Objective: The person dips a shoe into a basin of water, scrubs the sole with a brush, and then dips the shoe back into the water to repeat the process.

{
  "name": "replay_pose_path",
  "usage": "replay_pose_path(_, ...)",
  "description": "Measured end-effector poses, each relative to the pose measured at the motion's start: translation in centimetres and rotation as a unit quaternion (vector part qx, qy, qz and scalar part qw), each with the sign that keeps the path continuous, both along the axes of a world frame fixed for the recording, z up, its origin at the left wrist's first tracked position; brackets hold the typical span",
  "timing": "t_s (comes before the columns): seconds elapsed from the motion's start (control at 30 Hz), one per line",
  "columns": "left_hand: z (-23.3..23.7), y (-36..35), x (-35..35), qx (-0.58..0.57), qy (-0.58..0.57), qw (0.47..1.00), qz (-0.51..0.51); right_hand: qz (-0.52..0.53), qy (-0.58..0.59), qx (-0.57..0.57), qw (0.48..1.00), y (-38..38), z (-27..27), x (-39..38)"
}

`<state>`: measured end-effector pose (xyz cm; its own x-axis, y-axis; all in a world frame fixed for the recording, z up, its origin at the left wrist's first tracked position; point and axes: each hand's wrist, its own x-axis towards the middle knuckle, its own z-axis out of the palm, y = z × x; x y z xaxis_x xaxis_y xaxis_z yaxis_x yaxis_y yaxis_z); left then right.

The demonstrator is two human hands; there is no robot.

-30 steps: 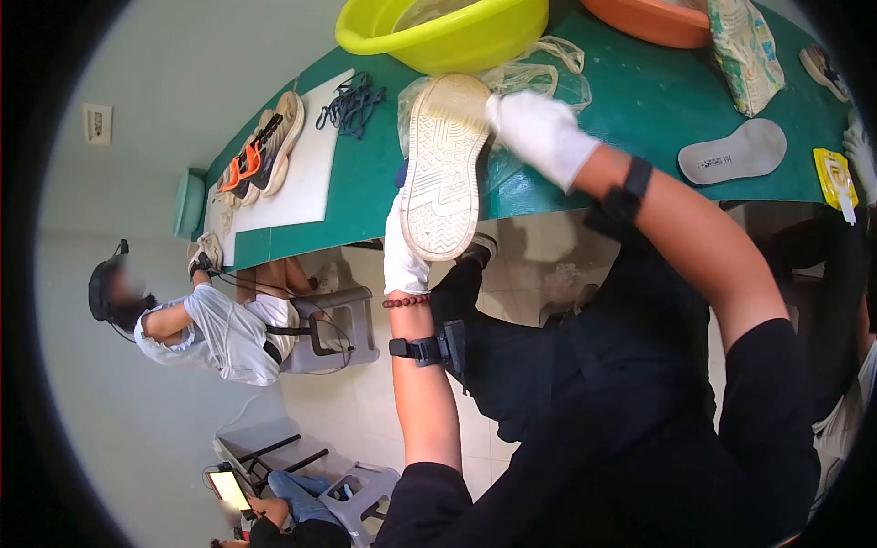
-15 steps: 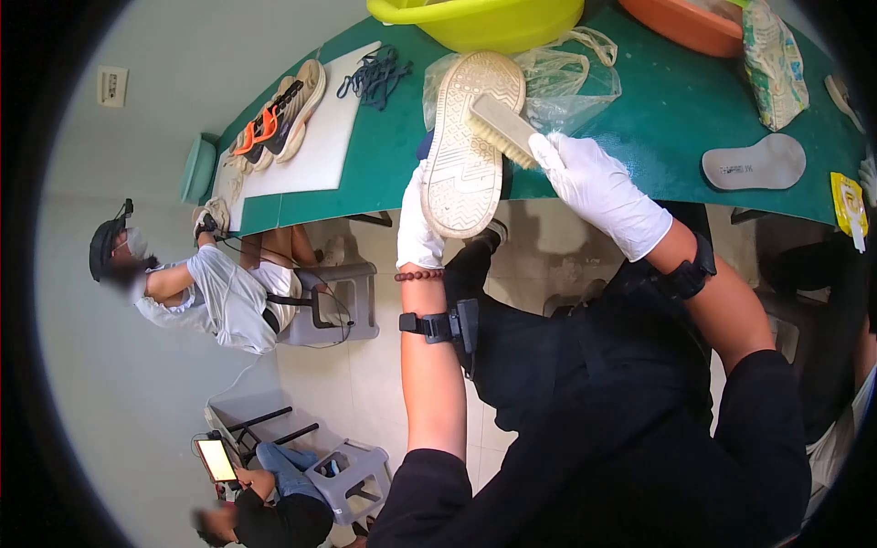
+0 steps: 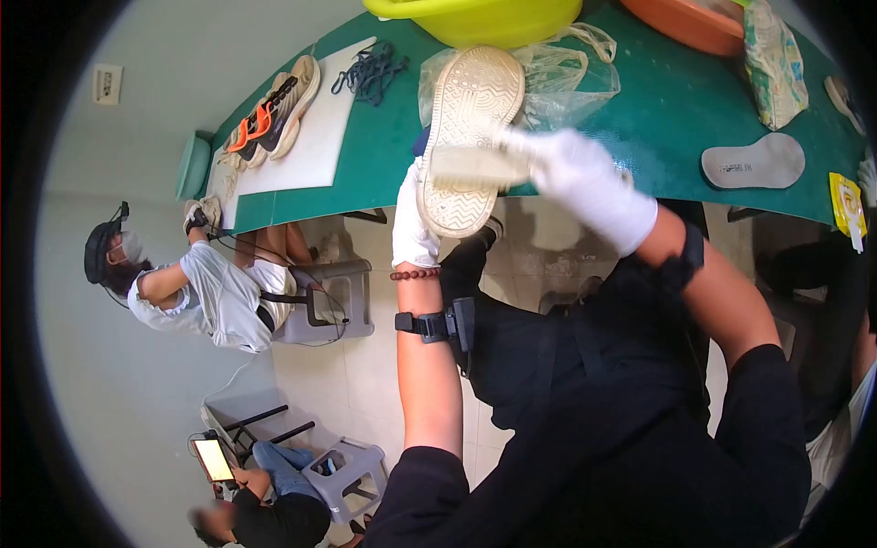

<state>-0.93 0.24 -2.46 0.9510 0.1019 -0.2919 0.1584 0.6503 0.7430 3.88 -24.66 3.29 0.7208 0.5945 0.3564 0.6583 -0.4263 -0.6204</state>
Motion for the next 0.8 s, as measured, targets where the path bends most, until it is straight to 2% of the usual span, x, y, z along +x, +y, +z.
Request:
replay_pose_path(0.07, 0.9, -0.9, -0.2, 0.009, -0.008, 1.000, 0.014, -0.023, 0.041, 0.057, 0.997, 0.5, -1.3, 2.6)
replay_pose_path(0.17, 0.8, -0.5, -0.2, 0.044, -0.013, 0.999, 0.014, -0.013, 0.084, -0.003, 0.996, -0.1, 1.8, -0.7)
replay_pose_path(0.23, 0.8, -0.2, -0.3, 0.058, -0.014, 0.998, -0.005, 0.041, -0.010, -0.021, 0.999, -0.4, 2.0, -2.2)
replay_pose_path(0.27, 0.9, -0.1, -0.3, 0.001, -0.004, 1.000, -0.026, 0.067, -0.058, -0.030, 0.996, -0.6, 2.2, -2.7)
replay_pose_path(0.3, 1.8, -0.5, -0.6, -0.055, 0.007, 0.997, -0.047, 0.107, -0.069, -0.097, 0.987, -0.8, 2.9, -3.2)
replay_pose_path(0.33, 2.2, -0.8, -0.9, -0.112, 0.019, 0.991, -0.069, 0.129, -0.100, -0.099, 0.982, -0.6, 2.5, -3.9)
replay_pose_path(0.37, 2.0, -1.1, -1.0, -0.057, -0.007, 0.996, -0.062, 0.146, -0.122, -0.112, 0.975, -0.8, 2.2, -4.4)
replay_pose_path(0.4, 2.1, -1.2, -1.1, -0.077, 0.000, 0.995, -0.066, 0.163, -0.144, -0.125, 0.968, -0.9, 2.0, -4.7)
replay_pose_path(0.43, 2.3, -1.2, -1.3, -0.097, 0.007, 0.993, -0.068, 0.178, -0.169, -0.076, 0.966, -0.7, 1.1, -4.6)
replay_pose_path(0.47, 2.6, -1.3, -1.4, -0.117, 0.014, 0.991, -0.070, 0.190, -0.193, -0.081, 0.959, -0.9, 1.1, -4.4)
replay_pose_path(0.53, 2.2, -1.2, -1.1, -0.085, 0.005, 0.996, -0.042, 0.212, -0.239, -0.089, 0.943, -1.2, 1.0, -4.2)
replay_pose_path(0.6, 1.6, -0.7, -0.2, -0.047, -0.033, 0.997, -0.044, 0.219, -0.230, -0.128, 0.940, -1.5, 1.0, -4.2)
replay_pose_path(0.63, 1.8, -1.0, -0.4, -0.092, -0.042, 0.993, -0.057, 0.222, -0.225, -0.147, 0.937, -1.7, 1.1, -4.3)
replay_pose_path(0.7, 2.3, -1.6, -0.8, -0.091, -0.031, 0.994, -0.055, 0.204, -0.209, -0.186, 0.938, -1.9, 1.1, -4.2)
replay_pose_path(0.73, 2.4, -1.6, -0.9, -0.090, -0.026, 0.994, -0.054, 0.183, -0.194, -0.145, 0.953, -2.0, 1.5, -4.2)
replay_pose_path(0.8, 1.4, -0.7, -0.9, -0.165, -0.086, 0.976, -0.110, 0.143, -0.162, -0.064, 0.974, -2.0, 2.5, -4.0)
